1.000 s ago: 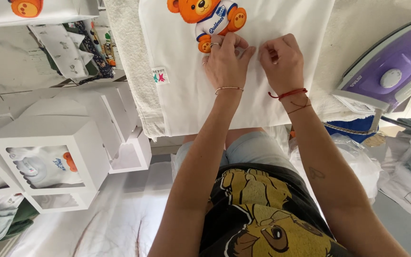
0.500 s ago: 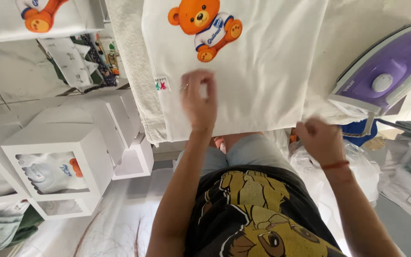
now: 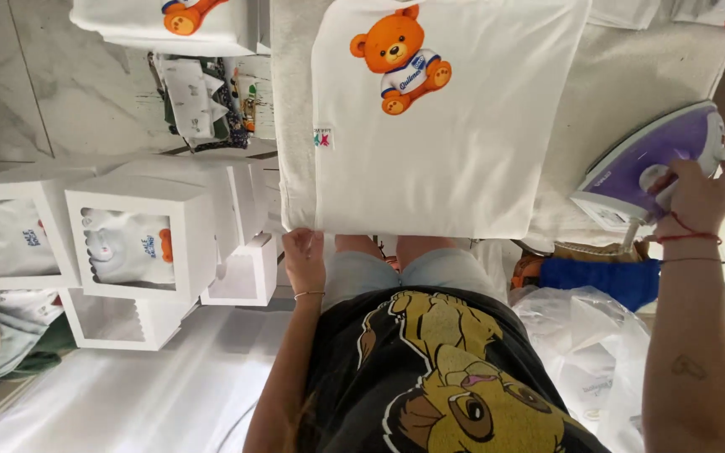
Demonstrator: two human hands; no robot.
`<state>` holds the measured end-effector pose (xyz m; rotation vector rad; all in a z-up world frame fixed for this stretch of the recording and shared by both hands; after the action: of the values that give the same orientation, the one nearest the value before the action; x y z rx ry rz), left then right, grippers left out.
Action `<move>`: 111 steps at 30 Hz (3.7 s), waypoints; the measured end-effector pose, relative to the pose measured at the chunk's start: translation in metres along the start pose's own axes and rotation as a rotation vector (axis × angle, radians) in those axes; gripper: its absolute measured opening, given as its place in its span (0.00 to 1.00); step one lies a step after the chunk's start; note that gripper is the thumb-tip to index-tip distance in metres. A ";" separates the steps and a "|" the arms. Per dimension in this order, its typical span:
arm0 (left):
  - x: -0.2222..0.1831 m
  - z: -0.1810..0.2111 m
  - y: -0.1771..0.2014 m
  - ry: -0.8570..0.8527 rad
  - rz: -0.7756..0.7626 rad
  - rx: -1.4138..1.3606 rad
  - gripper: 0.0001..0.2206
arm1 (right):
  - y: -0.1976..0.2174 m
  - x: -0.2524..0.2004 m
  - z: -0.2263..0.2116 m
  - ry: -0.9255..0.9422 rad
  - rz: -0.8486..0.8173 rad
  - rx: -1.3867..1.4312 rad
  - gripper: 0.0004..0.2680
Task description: Ironing and folding small white garments with a bear print on a work table
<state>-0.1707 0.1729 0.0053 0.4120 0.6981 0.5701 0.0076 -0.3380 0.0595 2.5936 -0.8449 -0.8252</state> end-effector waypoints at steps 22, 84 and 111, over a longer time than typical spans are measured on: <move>-0.003 -0.047 -0.026 -0.198 -0.005 0.568 0.11 | -0.192 -0.109 -0.081 0.751 -0.855 -0.854 0.16; 0.020 -0.069 -0.031 0.030 -0.187 0.364 0.09 | -0.210 -0.099 -0.107 0.868 -0.532 -0.927 0.16; 0.217 0.199 -0.128 -0.319 -0.205 0.302 0.13 | -0.169 -0.057 -0.114 0.274 -0.241 -0.745 0.16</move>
<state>0.1480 0.1743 -0.0284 0.6867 0.5108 0.1961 0.1134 -0.1599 0.1017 2.0733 -0.0982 -0.6518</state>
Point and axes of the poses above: each hand's wrist, its own x-axis towards the middle knuckle, its own y-axis out of the back of the hand, z = x × y, the point moved 5 cm from there along x, towards the middle knuckle, and after that the axes turned 5 degrees about -y, right-handed, at the moved point
